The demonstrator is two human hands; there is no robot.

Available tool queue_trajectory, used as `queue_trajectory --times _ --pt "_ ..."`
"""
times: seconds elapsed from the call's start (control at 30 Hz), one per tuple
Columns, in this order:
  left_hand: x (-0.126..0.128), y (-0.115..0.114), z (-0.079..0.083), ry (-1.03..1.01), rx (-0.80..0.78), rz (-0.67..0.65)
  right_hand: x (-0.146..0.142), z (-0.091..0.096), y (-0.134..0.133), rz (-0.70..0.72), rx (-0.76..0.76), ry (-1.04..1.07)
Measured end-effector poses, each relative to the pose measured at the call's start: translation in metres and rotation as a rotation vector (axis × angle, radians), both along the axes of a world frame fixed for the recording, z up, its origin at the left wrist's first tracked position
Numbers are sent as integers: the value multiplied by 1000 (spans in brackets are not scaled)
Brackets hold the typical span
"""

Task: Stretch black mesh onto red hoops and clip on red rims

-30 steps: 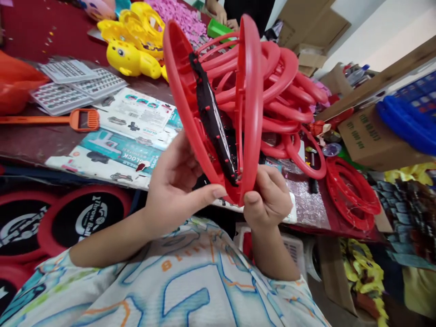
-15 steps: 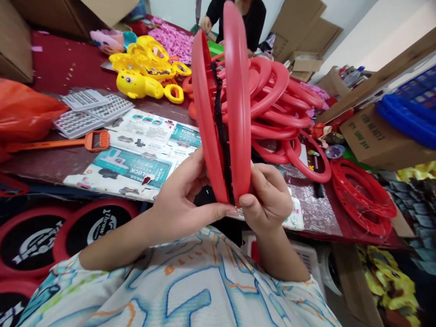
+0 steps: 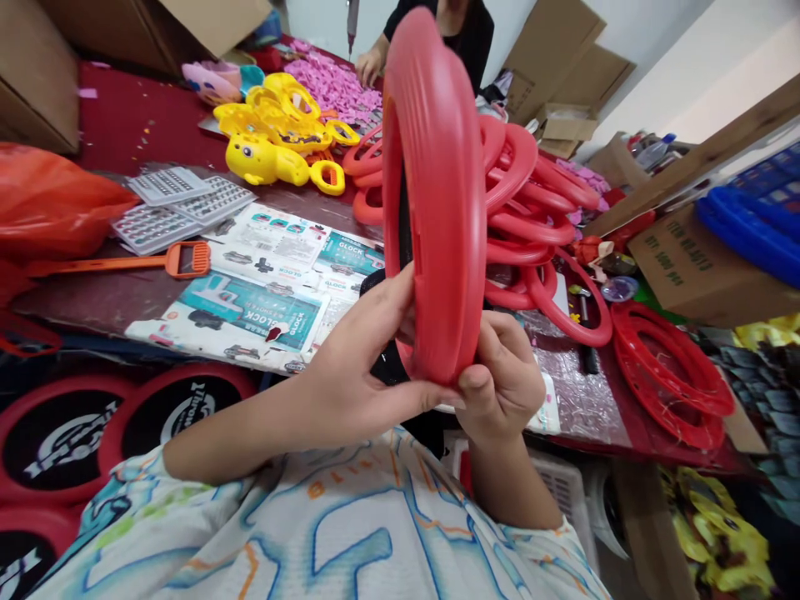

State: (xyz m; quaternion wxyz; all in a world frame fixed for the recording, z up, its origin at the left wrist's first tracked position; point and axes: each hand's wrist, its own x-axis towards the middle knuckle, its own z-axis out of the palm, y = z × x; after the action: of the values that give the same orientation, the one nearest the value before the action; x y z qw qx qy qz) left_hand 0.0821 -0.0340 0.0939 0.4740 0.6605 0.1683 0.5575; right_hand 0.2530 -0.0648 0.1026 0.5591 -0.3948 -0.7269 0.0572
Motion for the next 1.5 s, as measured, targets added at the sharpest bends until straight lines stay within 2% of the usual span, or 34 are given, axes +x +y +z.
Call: queue_trajectory --times 0.1,0.2,0.5,0.7,0.83,1.0,1.07,1.13,1.2,1.3,1.37,1.43,1.5 --pt "1 -1 -2 7 36 -14 0 -5 2 54 75 49" --pt "2 0 -4 -44 50 -50 -4 -9 3 45 99 72" --pt "-1 3 -10 12 92 -1 -11 -16 1 17 47 90" --pt "-8 5 -8 115 68 -24 -11 -6 -1 21 -79 30" --pt "-23 7 -12 280 61 40 -8 -2 1 98 -177 -18" --pt "-46 2 -13 559 98 124 -18 -11 8 149 -211 -25" --pt "-46 -2 -19 594 75 195 -30 -16 10 148 -215 -27" --pt "-43 -5 -28 507 34 338 -44 -20 11 151 -206 -41" --pt "-40 -3 -38 368 21 473 -56 -21 13 168 -183 -68" --pt "-46 4 -49 273 63 539 -59 -18 19 149 -105 -124" --pt "-59 8 -51 242 76 567 -46 -9 31 -16 52 -181" --pt "-78 11 -53 200 85 580 -24 8 48 -240 258 -244" --pt "-103 10 -55 235 82 457 1 29 66 -266 330 -366"
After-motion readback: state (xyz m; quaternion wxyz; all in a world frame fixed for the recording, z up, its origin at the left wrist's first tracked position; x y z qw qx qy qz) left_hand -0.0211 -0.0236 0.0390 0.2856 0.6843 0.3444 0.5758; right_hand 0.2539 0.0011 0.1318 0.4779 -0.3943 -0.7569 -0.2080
